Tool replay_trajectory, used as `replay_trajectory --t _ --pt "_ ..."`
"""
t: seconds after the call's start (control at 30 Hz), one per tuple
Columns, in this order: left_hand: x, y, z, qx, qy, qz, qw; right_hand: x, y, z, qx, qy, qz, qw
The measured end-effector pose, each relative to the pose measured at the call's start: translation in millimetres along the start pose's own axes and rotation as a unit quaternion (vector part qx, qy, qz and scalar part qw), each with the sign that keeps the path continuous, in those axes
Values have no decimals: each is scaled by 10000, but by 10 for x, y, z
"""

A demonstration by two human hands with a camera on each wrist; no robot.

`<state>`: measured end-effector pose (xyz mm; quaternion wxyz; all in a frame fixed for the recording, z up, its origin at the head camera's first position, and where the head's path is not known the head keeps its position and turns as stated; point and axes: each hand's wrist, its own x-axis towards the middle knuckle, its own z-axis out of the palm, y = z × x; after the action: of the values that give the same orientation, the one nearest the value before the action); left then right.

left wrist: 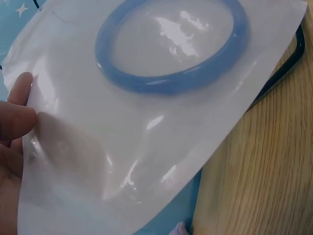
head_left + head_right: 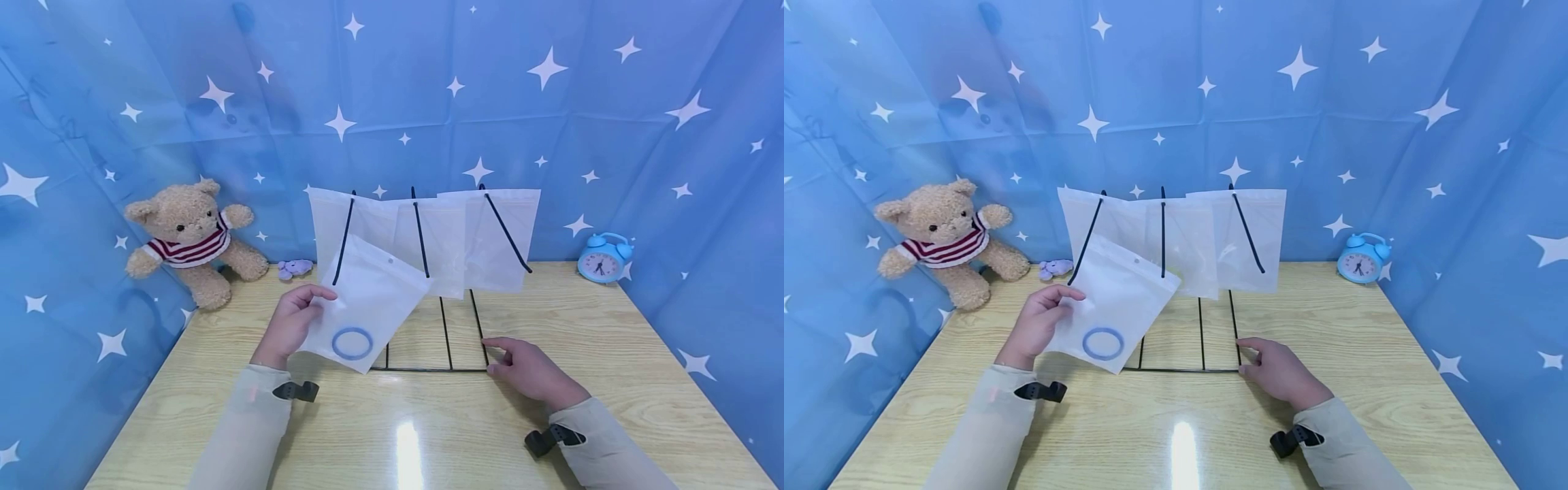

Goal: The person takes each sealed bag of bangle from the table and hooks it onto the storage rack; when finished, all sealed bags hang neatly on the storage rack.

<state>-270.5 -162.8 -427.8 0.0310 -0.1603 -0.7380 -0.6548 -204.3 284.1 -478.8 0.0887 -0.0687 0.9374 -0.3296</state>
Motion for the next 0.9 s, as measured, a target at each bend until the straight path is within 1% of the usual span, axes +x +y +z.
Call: replay_trajectory --t 0.17,0.47,0.57,0.7,0.8,0.9 --pt "-26 35 35 84 -152 178 9997 -6 -4 -1 8 10 1 10000" --pt "-75 123 70 295 -634 693 9951 2 3 2 5 11 14 10000" --pt "-83 145 90 237 -792 868 9928 -2 -3 3 -6 18 0 10000" --pt "-97 182 130 26 -1003 1084 9890 -8 -16 3 10 40 -14 10000" --pt "-119 228 157 -124 -1135 1163 9866 -13 -24 0 28 45 -4 10000" --pt "-145 276 179 -211 -1208 1173 9855 -17 -27 -3 37 31 -4 10000"
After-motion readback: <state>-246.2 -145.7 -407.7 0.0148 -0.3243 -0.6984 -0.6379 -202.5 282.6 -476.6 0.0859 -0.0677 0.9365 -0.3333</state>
